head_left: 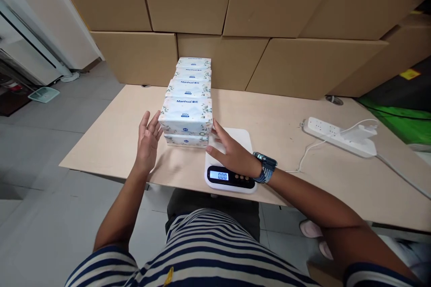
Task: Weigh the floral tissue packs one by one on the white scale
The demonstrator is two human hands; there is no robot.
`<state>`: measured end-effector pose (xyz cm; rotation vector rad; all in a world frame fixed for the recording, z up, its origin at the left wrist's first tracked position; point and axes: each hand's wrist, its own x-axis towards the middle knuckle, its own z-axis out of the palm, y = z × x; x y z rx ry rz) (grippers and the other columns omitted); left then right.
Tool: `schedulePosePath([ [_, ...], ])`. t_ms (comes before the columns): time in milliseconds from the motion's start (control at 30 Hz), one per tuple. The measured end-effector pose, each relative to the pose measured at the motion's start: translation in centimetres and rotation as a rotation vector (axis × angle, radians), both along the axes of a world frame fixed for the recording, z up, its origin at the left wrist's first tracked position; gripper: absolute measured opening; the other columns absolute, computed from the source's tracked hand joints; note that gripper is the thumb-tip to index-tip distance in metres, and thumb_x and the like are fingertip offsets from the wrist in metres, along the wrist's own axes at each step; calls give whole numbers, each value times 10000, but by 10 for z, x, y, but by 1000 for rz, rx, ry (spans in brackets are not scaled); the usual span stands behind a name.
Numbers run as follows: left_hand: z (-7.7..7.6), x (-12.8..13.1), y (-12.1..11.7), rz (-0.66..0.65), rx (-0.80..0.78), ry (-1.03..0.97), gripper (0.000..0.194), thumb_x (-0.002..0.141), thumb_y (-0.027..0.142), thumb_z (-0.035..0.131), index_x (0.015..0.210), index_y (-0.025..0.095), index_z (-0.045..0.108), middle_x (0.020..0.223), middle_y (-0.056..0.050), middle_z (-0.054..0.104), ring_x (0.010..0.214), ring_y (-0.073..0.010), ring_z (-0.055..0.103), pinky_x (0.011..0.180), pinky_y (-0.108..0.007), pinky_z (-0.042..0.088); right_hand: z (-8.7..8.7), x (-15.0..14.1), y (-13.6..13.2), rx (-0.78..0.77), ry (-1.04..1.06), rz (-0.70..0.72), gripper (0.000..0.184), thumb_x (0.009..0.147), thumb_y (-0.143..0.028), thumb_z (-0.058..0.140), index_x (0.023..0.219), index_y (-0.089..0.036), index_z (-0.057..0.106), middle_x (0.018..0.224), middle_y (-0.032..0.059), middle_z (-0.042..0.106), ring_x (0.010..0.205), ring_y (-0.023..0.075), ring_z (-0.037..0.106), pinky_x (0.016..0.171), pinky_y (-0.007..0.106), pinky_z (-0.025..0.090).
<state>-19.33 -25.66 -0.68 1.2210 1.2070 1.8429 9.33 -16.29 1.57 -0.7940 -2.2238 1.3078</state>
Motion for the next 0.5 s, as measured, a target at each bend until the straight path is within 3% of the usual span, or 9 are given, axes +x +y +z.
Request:
schedulePosePath([
  [100, -8, -3, 10, 91, -128, -53, 877, 958, 893, 491, 1625, 325, 467, 1756, -129, 498, 1654, -332, 465, 1374, -553, 368, -9, 12, 12, 22, -58, -23, 1156, 937, -794, 665, 1812, -325, 72, 1892, 91, 132, 1751, 364, 212, 1423, 686, 207],
  [200, -5, -12, 30, 70, -198, -97, 990, 906, 982, 417, 1563, 257, 564, 1751, -144, 505, 1664, -356, 449, 1392, -563, 343, -16, 10, 25, -4, -26, -121, 1218, 896, -856, 655, 1811, -260, 116, 1884, 151, 149, 1754, 369, 201, 1422, 687, 189],
  [367, 16, -26, 86, -102, -243, -301, 986, 989, 921, 287, 1546, 169, 595, 1595, -163, 675, 1643, -360, 487, 1345, -585, 427, -8, -43, 51, -220, 263, -372, 1291, 835, -1044, 404, 1810, -270, 60, 1904, 47, 69, 1778, 280, 82, 1463, 543, 96],
  [500, 26, -22, 118, -237, -248, -357, 1034, 973, 941, 215, 1627, 205, 531, 1574, -139, 697, 1644, -375, 484, 1350, -603, 429, 0, -86, 76, -329, 378, -501, 1353, 802, -1080, 195, 1805, -191, 6, 1907, 35, 42, 1784, 249, 34, 1473, 479, 80],
])
